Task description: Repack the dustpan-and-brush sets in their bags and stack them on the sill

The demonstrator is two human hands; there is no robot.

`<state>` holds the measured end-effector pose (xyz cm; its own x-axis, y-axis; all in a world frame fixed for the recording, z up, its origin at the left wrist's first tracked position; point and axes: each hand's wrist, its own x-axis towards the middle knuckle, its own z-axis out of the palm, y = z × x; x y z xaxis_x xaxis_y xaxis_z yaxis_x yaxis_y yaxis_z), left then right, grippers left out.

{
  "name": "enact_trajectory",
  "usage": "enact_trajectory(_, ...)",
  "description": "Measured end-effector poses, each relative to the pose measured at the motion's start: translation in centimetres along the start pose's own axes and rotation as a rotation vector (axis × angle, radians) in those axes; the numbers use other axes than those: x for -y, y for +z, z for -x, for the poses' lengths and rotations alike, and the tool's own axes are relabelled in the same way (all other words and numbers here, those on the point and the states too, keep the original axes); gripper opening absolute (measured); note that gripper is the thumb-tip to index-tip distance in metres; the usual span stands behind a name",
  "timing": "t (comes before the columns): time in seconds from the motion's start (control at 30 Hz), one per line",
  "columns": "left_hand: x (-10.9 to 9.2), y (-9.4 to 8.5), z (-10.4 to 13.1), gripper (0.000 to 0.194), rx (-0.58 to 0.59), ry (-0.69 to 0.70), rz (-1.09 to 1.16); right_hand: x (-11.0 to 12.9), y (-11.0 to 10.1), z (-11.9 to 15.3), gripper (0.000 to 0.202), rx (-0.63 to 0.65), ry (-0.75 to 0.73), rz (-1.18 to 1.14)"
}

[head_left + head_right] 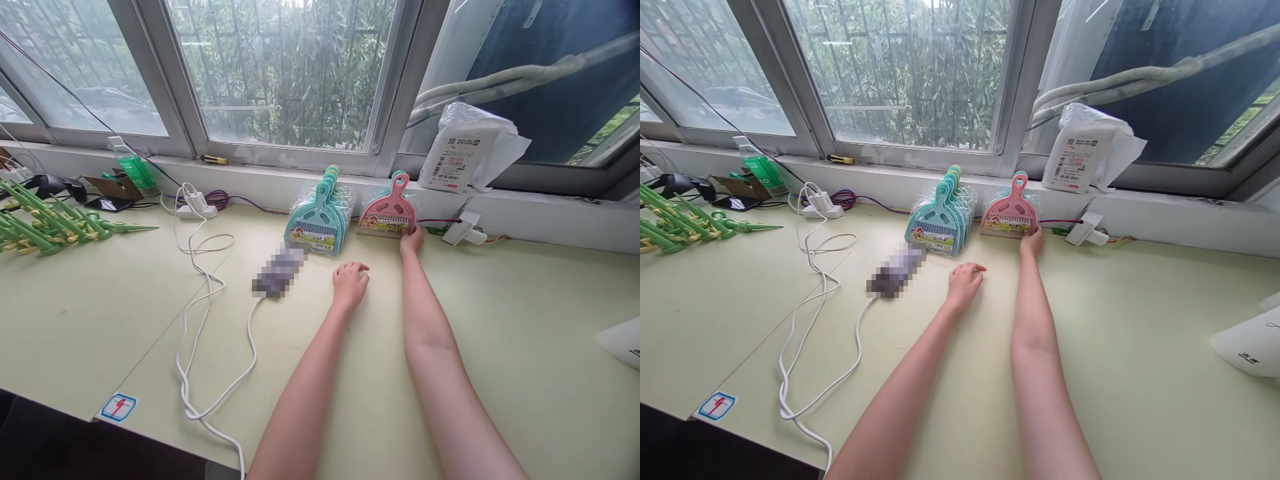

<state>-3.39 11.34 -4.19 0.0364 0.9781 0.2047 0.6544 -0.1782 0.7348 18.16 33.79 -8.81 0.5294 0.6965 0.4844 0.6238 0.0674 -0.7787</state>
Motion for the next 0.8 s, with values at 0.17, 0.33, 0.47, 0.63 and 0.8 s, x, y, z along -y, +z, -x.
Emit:
enact_trajectory(0.17, 0.0, 0.0, -0.1, 0.026, 0.004, -0.002, -0.003, 2.1, -0.4, 1.3, 0.065, 0.010, 0.197, -0.158)
enact_trajectory(0.33, 0.0, -0.2, -0.2, 0.026, 0.011, -0.003, -0.009, 5.6, -1.9, 4.2, 0.079, -0.055, 0.099, 0.014)
enact_trajectory(0.47, -0.1, -0.2, -0.3, 0.026, 0.018, -0.002, -0.017, 8.1, -3.6, 7.4, 0.066, -0.088, -0.324, 0.275)
enact_trajectory(0.63, -0.2, -0.3, -0.3, 0.025, 0.018, -0.011, -0.046, 8.6, -4.2, 9.8, 0.071, 0.440, -0.740, 0.553)
enact_trajectory(0.8, -0.2, -0.4, -0.2, 0.026, 0.023, -0.011, -0.036, 6.8, -3.9, 8.5, 0.066, 0.540, -0.616, 0.606)
